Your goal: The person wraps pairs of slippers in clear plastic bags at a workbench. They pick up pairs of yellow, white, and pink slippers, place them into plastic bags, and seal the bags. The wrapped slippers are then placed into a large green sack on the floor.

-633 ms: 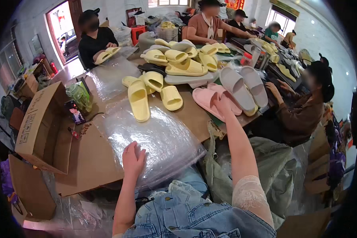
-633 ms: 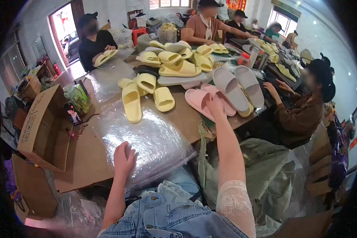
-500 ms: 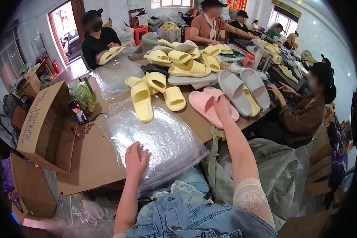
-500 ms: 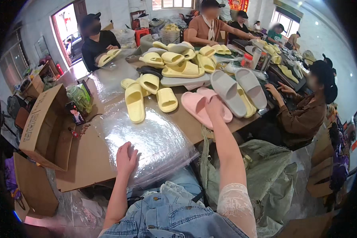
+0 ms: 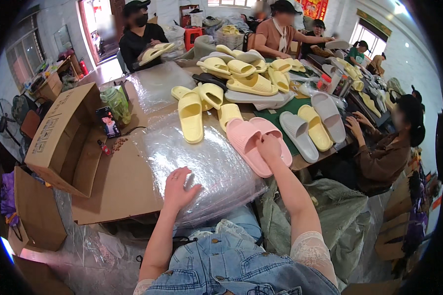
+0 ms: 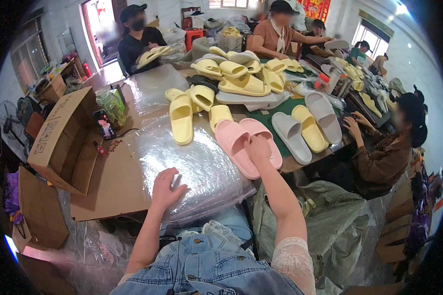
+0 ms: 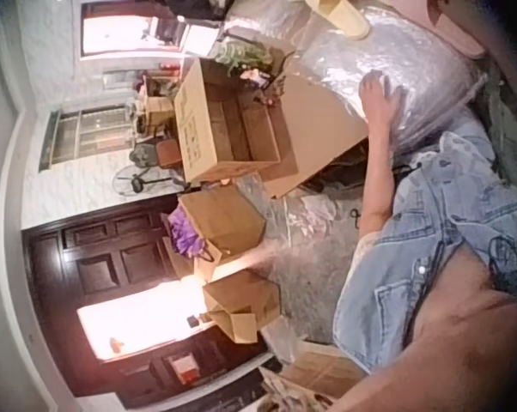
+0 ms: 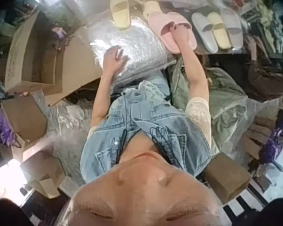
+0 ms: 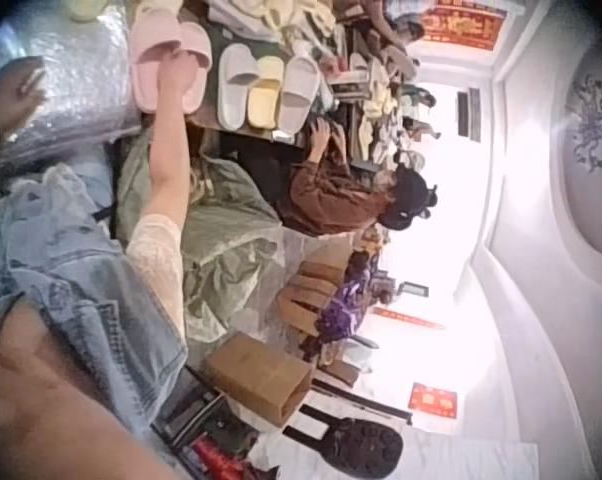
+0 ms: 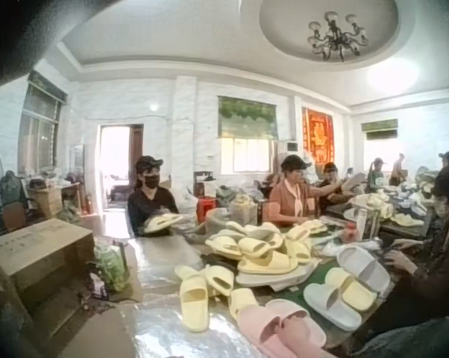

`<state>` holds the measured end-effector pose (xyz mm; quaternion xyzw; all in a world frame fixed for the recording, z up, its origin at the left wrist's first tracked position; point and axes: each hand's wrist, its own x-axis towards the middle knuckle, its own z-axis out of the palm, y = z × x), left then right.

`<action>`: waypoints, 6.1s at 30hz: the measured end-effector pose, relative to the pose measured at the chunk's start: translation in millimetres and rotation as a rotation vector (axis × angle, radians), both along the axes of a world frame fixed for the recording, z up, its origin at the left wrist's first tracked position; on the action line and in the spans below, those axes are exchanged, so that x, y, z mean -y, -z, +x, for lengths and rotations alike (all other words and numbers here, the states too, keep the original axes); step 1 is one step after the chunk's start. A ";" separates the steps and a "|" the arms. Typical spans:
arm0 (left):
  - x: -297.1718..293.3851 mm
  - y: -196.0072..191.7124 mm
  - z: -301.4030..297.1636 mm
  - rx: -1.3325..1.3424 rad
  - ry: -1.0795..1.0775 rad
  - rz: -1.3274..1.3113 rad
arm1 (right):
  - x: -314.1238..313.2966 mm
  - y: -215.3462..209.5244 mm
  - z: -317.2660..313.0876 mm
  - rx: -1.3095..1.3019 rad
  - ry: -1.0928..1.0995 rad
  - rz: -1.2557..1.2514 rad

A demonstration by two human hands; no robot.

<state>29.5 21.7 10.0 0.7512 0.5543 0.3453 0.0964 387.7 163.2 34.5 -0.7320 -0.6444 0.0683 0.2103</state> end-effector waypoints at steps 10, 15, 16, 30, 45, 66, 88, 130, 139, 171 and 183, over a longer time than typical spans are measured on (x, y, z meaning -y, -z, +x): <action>-1.9 8.4 -0.4 -0.037 0.131 0.123 | 60.0 -9.3 24.8 -0.441 -0.041 0.377; -1.6 7.4 3.1 0.029 0.076 0.222 | 109.9 7.6 35.4 -0.807 -0.204 0.293; -0.9 6.5 3.3 0.037 0.051 0.247 | 127.7 -9.4 22.6 -0.928 -0.232 0.233; 36.3 -74.6 7.1 0.128 0.063 -0.080 | 189.1 -55.6 -63.4 -0.121 -0.816 -0.053; 80.8 -120.7 31.4 0.064 0.234 0.200 | 159.5 -35.4 -146.2 -0.233 -0.866 0.040; 58.3 -82.9 29.3 0.023 0.063 0.389 | 182.8 -30.6 -108.6 -0.168 -0.351 -0.009; 60.3 -98.4 46.1 0.098 0.010 0.303 | 162.4 18.9 -160.1 -0.259 -0.406 -0.134; 61.4 -82.0 -20.0 -0.148 0.320 0.120 | 164.0 15.0 -110.7 -0.224 -0.755 0.457; 77.0 -51.6 -50.3 -0.363 0.366 0.052 | 166.0 9.8 -10.4 -0.138 -0.533 0.599; 55.0 -16.7 -45.0 0.207 -0.054 -0.105 | 115.9 38.4 -40.8 -0.876 -0.289 0.207; 18.4 7.7 -26.9 0.339 -0.377 -0.230 | 100.8 35.9 -59.7 -0.248 -0.066 0.512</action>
